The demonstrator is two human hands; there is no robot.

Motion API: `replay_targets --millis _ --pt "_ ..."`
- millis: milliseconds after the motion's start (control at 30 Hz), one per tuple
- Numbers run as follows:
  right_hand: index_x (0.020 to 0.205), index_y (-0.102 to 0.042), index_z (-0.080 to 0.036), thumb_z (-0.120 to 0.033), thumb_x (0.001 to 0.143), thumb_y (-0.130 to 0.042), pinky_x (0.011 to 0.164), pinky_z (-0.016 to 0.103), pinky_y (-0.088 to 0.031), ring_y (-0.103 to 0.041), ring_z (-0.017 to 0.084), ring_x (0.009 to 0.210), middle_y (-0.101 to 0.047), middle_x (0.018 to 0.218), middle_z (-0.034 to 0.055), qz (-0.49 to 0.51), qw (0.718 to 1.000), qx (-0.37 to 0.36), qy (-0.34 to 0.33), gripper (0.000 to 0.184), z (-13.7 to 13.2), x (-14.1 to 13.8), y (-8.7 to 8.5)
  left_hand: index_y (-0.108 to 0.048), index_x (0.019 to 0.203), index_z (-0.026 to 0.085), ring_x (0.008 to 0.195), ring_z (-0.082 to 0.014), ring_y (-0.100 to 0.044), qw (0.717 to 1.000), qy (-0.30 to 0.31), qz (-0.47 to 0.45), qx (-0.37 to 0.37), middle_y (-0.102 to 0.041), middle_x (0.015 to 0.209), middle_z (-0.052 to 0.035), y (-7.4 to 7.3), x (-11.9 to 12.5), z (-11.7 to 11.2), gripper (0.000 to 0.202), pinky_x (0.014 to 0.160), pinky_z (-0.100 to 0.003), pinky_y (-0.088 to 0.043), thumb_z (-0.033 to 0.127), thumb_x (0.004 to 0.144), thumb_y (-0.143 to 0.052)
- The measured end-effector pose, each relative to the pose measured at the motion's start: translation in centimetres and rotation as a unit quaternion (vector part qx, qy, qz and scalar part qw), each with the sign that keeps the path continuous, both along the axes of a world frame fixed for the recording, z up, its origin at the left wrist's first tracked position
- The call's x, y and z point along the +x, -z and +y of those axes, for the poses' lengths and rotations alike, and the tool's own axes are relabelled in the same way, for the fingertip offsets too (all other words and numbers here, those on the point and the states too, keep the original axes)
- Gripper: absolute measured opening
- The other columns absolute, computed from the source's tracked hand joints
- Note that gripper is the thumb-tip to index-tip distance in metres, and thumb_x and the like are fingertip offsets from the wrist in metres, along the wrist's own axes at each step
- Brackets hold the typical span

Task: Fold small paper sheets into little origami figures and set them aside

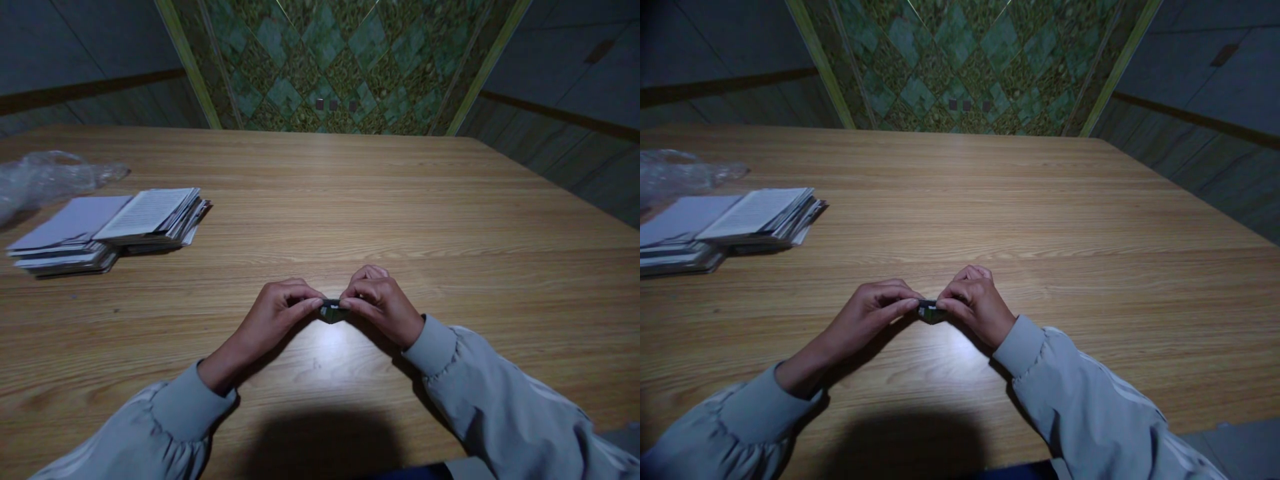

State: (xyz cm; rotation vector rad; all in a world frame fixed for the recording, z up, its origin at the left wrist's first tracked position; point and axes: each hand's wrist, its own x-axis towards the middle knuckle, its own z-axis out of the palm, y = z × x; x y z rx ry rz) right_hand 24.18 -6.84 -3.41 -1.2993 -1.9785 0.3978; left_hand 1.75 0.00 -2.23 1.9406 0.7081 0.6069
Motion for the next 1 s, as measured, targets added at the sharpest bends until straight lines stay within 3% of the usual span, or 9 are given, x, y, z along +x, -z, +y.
replay_targets --millis 267,433,633,800,1000 --pt "0.077 -0.074 -0.02 -0.019 0.089 -0.072 0.075 0.032 -0.044 -0.061 0.015 0.075 -0.069 0.074 0.0007 0.023 0.999 -0.029 0.012 0.013 0.2 0.2 -0.2 -0.078 0.083 0.017 0.075 -0.0182 -0.067 1.0 -0.011 0.007 0.008 -0.073 0.08 -0.0061 -0.1 -0.2 -0.1 0.023 0.066 -0.027 -0.048 0.03 0.093 -0.062" --pt "0.077 -0.075 -0.02 -0.024 0.094 -0.067 0.075 0.032 -0.046 -0.063 0.016 0.077 -0.071 0.076 0.0023 0.018 0.999 -0.049 -0.001 0.018 0.2 1.3 -0.3 -0.077 0.081 0.017 0.072 -0.0174 -0.065 0.999 -0.021 0.013 0.032 -0.072 0.076 -0.0048 0.0 -0.4 0.0 0.023 0.065 -0.026 -0.047 0.03 0.093 -0.061" --pt "0.095 -0.076 -0.022 -0.027 0.093 -0.068 0.082 0.036 -0.043 -0.062 0.02 0.09 -0.074 0.086 0.0031 0.004 1.0 -0.024 0.016 0.009 0.0 0.6 -0.7 -0.075 0.079 0.018 0.071 -0.0163 -0.062 0.995 -0.03 0.022 0.089 -0.068 0.074 -0.0032 0.0 0.5 -1.0 0.023 0.064 -0.026 -0.044 0.028 0.094 -0.061" --pt "0.078 -0.072 -0.021 -0.026 0.091 -0.071 0.082 0.036 -0.039 -0.06 0.018 0.083 -0.069 0.074 -0.0004 -0.008 0.999 -0.026 0.018 0.014 -0.2 -0.9 -0.6 -0.076 0.079 0.019 0.07 -0.0168 -0.061 0.993 -0.018 0.029 0.11 -0.067 0.071 -0.003 0.1 1.3 -1.9 0.024 0.063 -0.026 -0.043 0.029 0.094 -0.06" --pt "0.077 -0.071 -0.021 -0.026 0.089 -0.075 0.08 0.035 -0.038 -0.059 0.017 0.08 -0.067 0.072 -0.0014 -0.016 0.999 -0.026 0.022 0.013 -0.1 -0.8 -0.4 -0.075 0.077 0.019 0.07 -0.0165 -0.063 0.996 -0.038 0.013 0.078 -0.068 0.071 -0.0027 0.0 1.1 -1.8 0.023 0.062 -0.025 -0.045 0.027 0.093 -0.061"
